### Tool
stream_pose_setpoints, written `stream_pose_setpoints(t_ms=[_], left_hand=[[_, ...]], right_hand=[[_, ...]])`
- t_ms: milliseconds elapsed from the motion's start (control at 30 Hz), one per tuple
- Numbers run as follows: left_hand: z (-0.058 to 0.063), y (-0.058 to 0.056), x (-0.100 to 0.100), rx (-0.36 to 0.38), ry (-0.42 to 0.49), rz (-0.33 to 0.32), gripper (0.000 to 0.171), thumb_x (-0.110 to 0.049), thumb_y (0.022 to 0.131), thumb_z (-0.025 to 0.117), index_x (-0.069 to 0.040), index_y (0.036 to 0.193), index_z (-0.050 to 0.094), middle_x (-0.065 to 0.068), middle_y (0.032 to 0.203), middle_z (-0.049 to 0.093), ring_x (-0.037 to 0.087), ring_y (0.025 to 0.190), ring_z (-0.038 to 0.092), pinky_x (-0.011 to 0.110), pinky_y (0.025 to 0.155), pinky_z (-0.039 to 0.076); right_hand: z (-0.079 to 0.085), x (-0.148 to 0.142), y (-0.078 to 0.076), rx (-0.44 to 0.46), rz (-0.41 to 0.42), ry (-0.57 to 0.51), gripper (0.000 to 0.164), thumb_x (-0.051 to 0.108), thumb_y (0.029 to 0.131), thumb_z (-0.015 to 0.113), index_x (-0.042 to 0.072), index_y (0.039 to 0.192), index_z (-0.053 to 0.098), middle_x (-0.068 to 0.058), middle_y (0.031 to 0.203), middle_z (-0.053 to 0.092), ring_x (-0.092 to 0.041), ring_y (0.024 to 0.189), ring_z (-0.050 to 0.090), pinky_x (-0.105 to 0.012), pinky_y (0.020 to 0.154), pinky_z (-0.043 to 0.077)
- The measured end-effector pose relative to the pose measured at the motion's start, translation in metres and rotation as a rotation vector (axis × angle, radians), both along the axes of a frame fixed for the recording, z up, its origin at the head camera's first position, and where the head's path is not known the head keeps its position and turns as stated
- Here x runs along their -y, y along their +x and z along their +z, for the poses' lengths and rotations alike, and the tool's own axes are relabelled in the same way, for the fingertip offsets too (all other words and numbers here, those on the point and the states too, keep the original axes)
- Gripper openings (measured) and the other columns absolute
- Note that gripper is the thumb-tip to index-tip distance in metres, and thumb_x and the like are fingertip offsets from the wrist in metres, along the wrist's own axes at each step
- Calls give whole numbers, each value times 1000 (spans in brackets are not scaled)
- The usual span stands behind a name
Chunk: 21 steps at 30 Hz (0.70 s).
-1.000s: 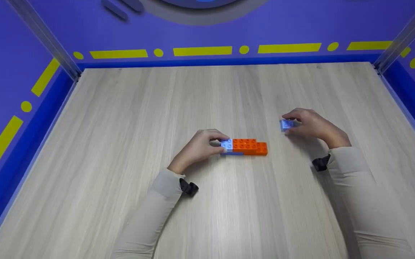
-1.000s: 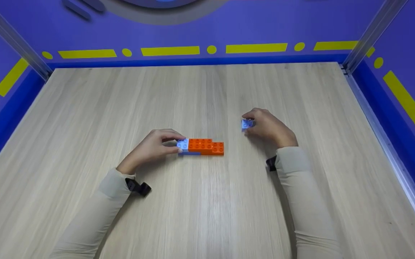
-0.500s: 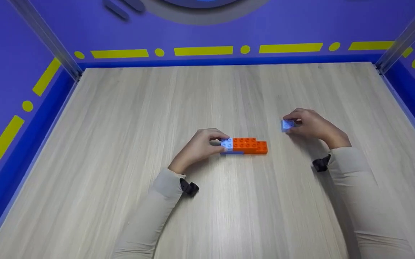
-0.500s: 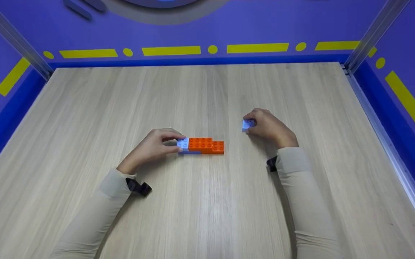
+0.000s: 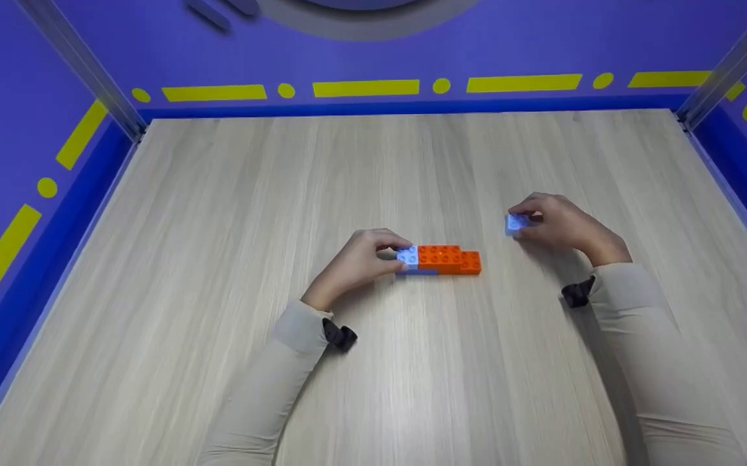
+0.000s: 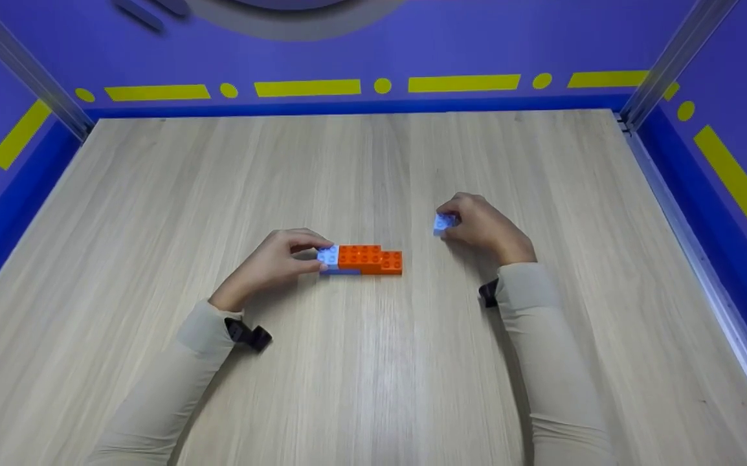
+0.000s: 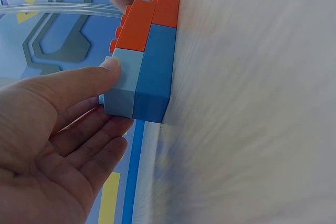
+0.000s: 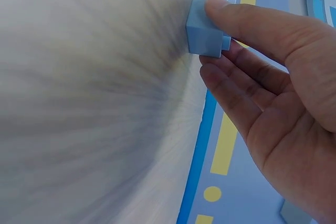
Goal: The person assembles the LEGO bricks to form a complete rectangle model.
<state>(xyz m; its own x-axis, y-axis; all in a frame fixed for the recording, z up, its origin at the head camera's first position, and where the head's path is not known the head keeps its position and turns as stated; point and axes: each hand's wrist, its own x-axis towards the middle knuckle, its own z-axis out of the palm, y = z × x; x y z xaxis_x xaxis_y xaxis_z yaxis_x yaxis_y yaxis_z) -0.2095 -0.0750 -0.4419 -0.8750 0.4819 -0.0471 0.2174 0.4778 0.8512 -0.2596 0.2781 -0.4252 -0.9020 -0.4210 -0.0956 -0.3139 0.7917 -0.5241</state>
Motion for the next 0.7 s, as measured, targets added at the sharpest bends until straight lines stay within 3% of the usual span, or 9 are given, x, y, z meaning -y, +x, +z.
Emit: stream_pose_setpoints(t_ms=[467, 700], left_hand=[[0, -1, -1, -27, -16, -5, 32, -5, 85, 71, -8, 116, 70, 7, 118, 66, 21, 113, 60, 34, 101, 48], [2, 0, -1, -2, -31, 4, 33, -7, 85, 71, -10, 117, 70, 5, 118, 66, 19, 113, 60, 33, 101, 48]], right_hand=[[4, 3, 2, 14, 2, 12, 38, 7, 87, 67, -3, 123, 62, -21, 120, 61, -34, 108, 57, -53, 96, 46], [6, 7, 3, 30, 3, 4, 40, 9, 88, 67, -2, 126, 61, -20, 123, 60, -34, 111, 57, -52, 97, 46]])
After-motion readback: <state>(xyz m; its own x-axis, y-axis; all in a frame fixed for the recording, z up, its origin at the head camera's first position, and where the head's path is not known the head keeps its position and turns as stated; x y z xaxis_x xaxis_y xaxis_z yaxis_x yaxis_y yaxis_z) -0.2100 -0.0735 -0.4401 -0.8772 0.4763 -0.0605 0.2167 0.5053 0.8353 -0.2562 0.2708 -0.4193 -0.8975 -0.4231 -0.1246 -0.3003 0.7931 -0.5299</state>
